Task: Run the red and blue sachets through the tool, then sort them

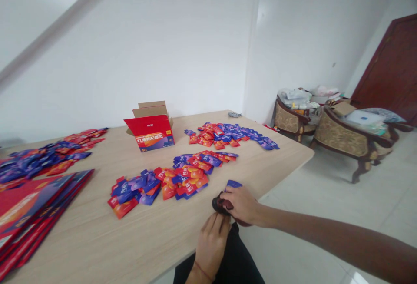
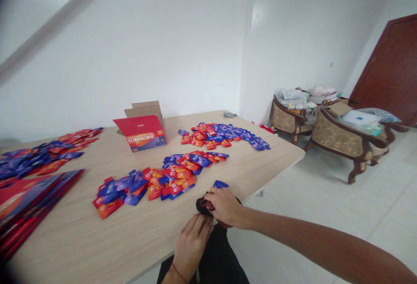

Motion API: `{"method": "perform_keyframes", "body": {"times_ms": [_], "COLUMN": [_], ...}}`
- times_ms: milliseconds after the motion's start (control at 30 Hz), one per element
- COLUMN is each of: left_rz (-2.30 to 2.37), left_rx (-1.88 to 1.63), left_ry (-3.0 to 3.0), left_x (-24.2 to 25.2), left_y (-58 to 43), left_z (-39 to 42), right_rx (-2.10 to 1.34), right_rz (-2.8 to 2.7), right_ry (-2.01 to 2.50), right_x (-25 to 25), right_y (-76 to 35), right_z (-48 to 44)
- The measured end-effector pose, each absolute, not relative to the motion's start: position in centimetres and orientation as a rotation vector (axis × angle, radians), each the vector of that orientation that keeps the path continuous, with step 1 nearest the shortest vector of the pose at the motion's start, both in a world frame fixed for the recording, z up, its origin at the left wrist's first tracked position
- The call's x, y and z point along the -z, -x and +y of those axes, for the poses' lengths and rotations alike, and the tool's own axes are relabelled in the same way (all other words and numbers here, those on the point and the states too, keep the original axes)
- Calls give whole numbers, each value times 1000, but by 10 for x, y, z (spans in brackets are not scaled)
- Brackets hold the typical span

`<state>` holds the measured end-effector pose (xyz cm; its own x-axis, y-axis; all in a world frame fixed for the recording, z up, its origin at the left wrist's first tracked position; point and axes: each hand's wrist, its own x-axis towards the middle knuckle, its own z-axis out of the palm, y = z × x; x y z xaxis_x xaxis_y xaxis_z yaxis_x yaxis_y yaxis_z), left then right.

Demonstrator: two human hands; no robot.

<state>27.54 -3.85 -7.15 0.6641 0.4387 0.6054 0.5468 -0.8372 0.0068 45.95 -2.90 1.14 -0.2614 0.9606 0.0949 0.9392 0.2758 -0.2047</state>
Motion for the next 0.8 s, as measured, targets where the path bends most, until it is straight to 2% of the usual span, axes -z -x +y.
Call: {"method": "perform_keyframes", "body": {"times_ms": [367,567,800], "left_rz": [-784,-972,-1308], "left_rx": [902,872,582], "left_ry": [2725,2777,2719], "left_x": [71,37,-1], "left_y": [-275,-286,-337], "left_z": [-37,-41,-6], "right_rx": [-8,60,106], "right_rz": [-2051,-1709,-1299], "right_ry": [2068,2130,2173], "right_x": [-11,-15,2], "right_y": [-563,-611,-673], "right_z": [40,42,22]}}
